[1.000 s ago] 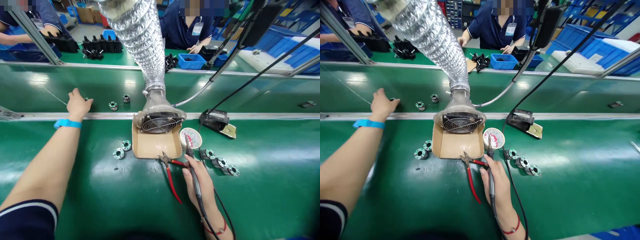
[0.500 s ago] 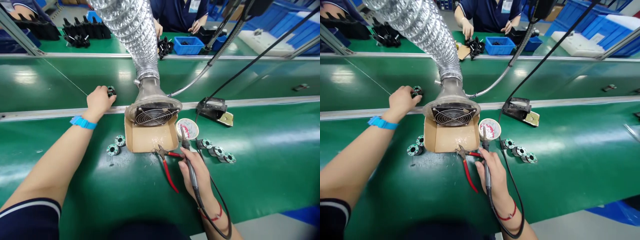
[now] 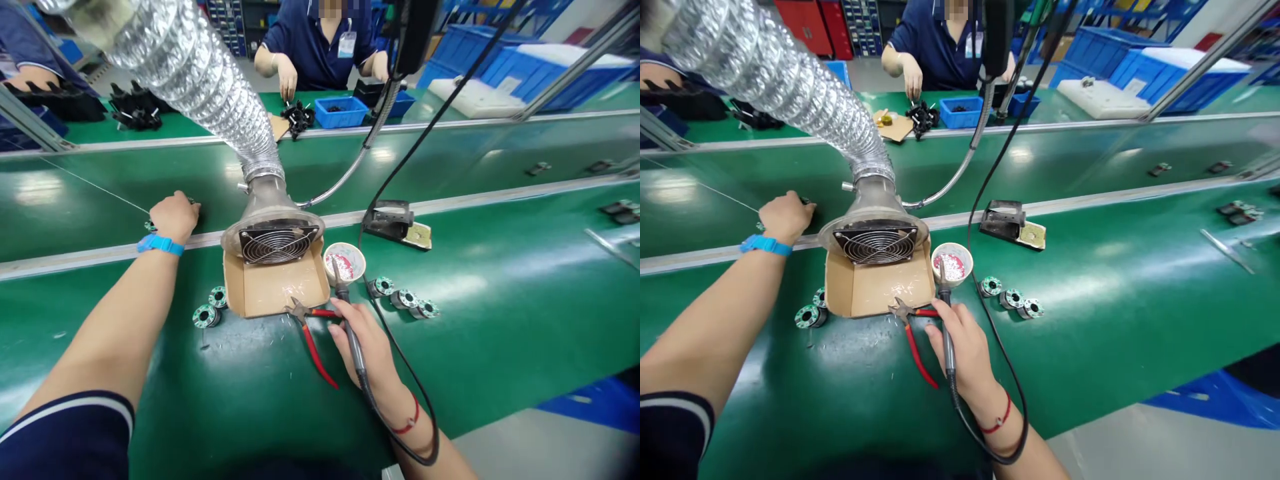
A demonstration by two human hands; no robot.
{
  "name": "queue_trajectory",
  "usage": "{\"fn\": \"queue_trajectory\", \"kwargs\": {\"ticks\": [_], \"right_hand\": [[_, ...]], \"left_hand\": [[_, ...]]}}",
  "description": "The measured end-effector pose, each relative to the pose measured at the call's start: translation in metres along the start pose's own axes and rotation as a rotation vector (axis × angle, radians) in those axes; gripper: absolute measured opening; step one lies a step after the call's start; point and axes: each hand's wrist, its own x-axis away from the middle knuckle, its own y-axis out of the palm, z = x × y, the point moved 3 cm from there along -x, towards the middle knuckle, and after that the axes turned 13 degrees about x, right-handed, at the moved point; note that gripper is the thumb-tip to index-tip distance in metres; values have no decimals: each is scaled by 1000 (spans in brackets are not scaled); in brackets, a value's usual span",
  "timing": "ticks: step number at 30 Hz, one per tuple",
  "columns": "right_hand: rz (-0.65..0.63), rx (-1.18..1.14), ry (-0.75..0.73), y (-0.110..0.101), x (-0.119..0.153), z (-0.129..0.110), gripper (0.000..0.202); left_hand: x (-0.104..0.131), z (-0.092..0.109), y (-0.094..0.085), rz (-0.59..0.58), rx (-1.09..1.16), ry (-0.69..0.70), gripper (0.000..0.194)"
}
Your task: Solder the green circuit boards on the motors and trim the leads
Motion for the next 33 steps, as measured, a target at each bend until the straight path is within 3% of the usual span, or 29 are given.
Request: {"fn": "queue_trajectory", "kwargs": {"ticks": [4,9,13,15,18,20,23,27,33], "right_hand": [[-10,-9,14,0,1,1,31],[-31,-94,111,4,3,6,43],[-51,-197,224,9,6,14,47],[-46,-218,264,9,6,16,46],[-11,-235,295,7,5,15,43],[7,-233,304,6,4,14,41],[24,-223,316,3,4,13,38],[62,-224,313,0,5,13,36],[85,-233,295,-1,6,11,34]], "left_hand": [[40,-10,-13,10,-148,-50,69],[121,-38,-6,-90,-288,4,64],[169,-63,-5,-64,-332,49,70],[179,-77,-8,-65,-211,49,78],[183,-101,-10,-75,142,13,92],[184,-113,-8,-94,280,4,81],[190,-120,-3,-98,308,43,60],[200,-120,2,-60,317,53,73],[202,-117,6,-37,364,48,56]]}}
